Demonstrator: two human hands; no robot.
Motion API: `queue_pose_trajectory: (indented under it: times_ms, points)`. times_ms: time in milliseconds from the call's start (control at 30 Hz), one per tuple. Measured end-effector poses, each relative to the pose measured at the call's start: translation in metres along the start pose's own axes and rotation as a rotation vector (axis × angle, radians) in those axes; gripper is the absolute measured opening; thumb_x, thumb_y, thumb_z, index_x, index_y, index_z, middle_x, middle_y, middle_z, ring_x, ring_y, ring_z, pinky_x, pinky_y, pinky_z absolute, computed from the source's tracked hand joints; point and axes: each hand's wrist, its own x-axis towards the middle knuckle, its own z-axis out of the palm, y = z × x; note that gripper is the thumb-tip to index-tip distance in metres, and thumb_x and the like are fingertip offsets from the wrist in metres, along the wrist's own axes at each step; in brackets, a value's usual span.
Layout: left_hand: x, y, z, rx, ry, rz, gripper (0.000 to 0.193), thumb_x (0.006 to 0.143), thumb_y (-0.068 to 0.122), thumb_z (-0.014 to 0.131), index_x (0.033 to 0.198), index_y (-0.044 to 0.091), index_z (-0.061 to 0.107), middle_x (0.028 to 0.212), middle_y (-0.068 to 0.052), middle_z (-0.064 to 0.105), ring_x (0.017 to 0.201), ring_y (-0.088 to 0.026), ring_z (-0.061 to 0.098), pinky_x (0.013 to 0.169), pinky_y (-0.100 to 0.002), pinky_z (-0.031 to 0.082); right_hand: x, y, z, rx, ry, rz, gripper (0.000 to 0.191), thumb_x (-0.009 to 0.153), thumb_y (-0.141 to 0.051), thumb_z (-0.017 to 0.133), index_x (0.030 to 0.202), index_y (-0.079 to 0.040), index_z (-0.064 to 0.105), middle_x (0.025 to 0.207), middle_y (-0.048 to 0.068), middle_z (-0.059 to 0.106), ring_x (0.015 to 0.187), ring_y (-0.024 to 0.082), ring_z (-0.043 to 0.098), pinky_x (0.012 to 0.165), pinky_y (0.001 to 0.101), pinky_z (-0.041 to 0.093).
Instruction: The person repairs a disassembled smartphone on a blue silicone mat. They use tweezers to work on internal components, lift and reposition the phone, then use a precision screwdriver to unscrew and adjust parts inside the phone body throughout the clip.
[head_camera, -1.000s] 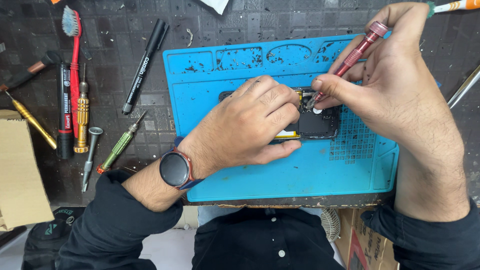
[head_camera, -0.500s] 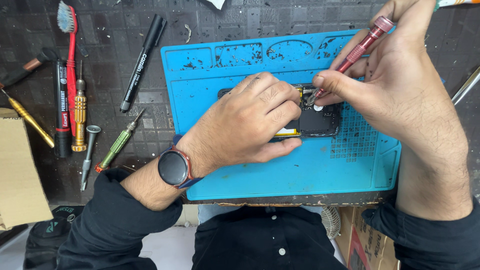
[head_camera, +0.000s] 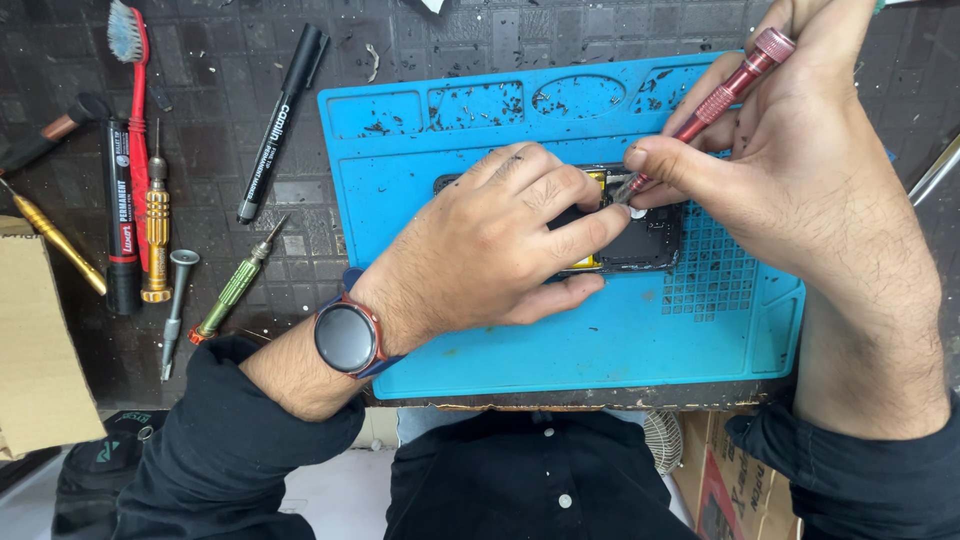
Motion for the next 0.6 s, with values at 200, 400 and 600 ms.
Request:
queue_pose_trajectory:
  times_ms: [200, 400, 600]
  points:
    - [0.001, 0.001, 0.000, 0.086, -0.002, 0.008, 0.046, 0.089, 0.036, 0.084, 0.123, 0.010, 0.068, 0.118, -0.006, 0.062, 0.109, -0.028, 0.059, 0.097, -0.043, 0.049, -0.004, 0.007, 0.000, 0.031, 0.014, 0.015, 0.066, 0.101, 0.014, 0.068, 0.123, -0.001, 0.008, 0.096, 0.022, 0.060, 0.085, 0.029, 0.076, 0.074, 0.0396, 0.065]
    - [0.003, 0.003, -0.007, 0.079, -0.014, -0.043, 0.047, 0.088, 0.040, 0.085, 0.124, 0.014, 0.072, 0.115, -0.001, 0.062, 0.105, -0.024, 0.058, 0.090, -0.040, 0.046, -0.011, 0.016, -0.008, 0.069, 0.041, -0.051, 0.057, 0.109, 0.018, 0.065, 0.118, 0.000, 0.011, 0.105, 0.025, 0.055, 0.091, 0.031, 0.077, 0.081, 0.0397, 0.065]
    - [0.005, 0.000, -0.010, -0.022, 0.005, -0.086, 0.044, 0.083, 0.039, 0.089, 0.118, 0.017, 0.075, 0.114, 0.001, 0.063, 0.105, -0.022, 0.058, 0.090, -0.040, 0.044, -0.015, 0.008, -0.016, 0.039, 0.026, -0.082, 0.059, 0.099, 0.023, 0.063, 0.121, 0.000, 0.013, 0.106, 0.027, 0.052, 0.091, 0.036, 0.074, 0.082, 0.0441, 0.064]
